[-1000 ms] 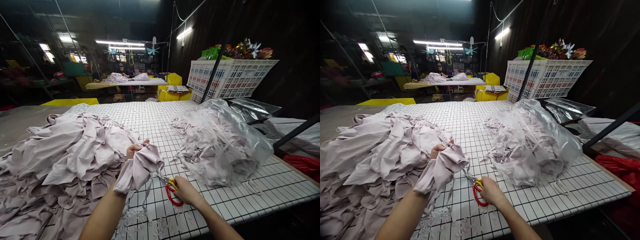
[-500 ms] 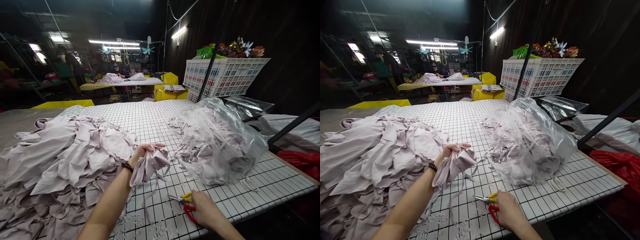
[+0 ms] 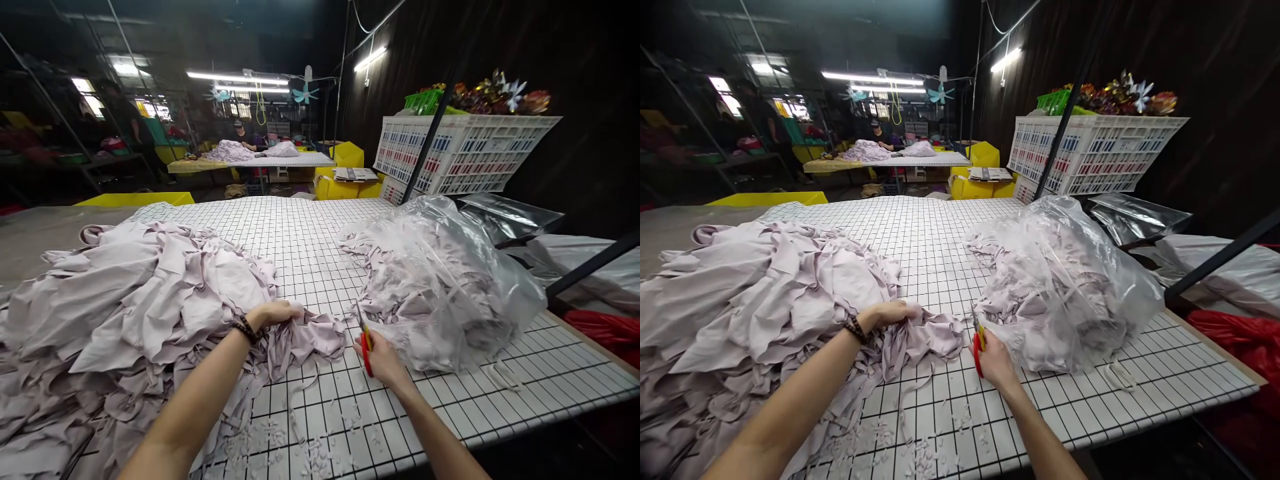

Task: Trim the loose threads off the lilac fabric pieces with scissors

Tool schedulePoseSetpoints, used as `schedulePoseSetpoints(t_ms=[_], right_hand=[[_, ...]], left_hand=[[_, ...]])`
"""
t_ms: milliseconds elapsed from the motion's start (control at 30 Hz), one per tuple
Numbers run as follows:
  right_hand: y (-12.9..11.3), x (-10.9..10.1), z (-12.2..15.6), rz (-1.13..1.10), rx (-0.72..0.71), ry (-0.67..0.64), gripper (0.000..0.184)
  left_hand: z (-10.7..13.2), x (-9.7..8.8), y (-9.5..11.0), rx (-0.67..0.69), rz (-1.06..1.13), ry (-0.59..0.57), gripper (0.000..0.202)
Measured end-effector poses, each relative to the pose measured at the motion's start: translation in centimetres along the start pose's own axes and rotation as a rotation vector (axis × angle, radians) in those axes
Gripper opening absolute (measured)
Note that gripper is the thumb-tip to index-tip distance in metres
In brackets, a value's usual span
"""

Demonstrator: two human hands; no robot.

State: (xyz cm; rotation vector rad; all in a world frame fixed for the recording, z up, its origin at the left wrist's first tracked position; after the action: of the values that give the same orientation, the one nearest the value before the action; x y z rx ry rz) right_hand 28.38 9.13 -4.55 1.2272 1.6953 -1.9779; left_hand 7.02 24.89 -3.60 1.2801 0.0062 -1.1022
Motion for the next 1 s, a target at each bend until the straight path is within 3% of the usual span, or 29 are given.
schedulePoseSetpoints(t_ms=[133,233,300,367,433,500,600,700,767,867,1000], right_hand=[[-2.0,2.5,-2.8,0.092,-0.019,0.062,0.011],[-3.6,1.8,-3.6,0.129,-0.079,0.135,0.01],[-4.9,0.0,-3.7,0.138,-0.137,0.204,0.009],[-6.9,-2.5,-3.3,0.122,-0.236,0.278,0.006],[-9.7,-5.0,-1.8,0.063,-0.399,0.348,0.005],[-12.7,-6.4,0.6,-0.008,-0.589,0.366,0.01],[-15.6,-5.8,4.9,-0.002,-0.799,0.267,0.015],[-16.3,-3.9,8.7,0.092,-0.897,0.16,0.015],[-15.5,-2.8,10.0,0.101,-0.842,0.054,0.013],[-12.5,-2.1,9.8,-0.022,-0.575,-0.118,0.004],[-7.7,-2.5,7.6,-0.238,-0.198,-0.128,0.015]], left_hand=[[3.4,-1.9,-0.7,-0.01,-0.052,0.032,0.04],[6.8,-1.9,0.3,0.03,-0.015,0.081,0.047],[8.7,0.2,1.7,0.06,0.189,0.018,0.049],[10.0,3.9,3.4,0.033,0.509,-0.156,0.048],[10.2,7.5,4.7,-0.054,0.809,-0.302,0.045],[9.5,10.0,5.5,-0.131,1.043,-0.334,0.045],[8.4,12.4,6.0,-0.163,1.287,-0.322,0.045],[8.3,13.3,5.3,-0.129,1.416,-0.22,0.028],[9.0,13.6,4.2,-0.127,1.414,-0.144,0.02],[10.6,13.9,2.2,-0.208,1.372,-0.055,0.026],[12.6,13.4,1.6,-0.227,1.355,-0.023,0.036]])
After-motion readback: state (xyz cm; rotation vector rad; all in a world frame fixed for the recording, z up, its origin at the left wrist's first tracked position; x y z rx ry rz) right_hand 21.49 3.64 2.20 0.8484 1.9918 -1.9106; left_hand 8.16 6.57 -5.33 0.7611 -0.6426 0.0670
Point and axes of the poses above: each hand's wrist, its own z-axis away from the middle knuckle, its own x-axis out of the palm, y = z × x, the point moved 10 cm from there along -z, towards the middle knuckle, and after that the axes turned 8 degrees about y, right-handed, at the moved point
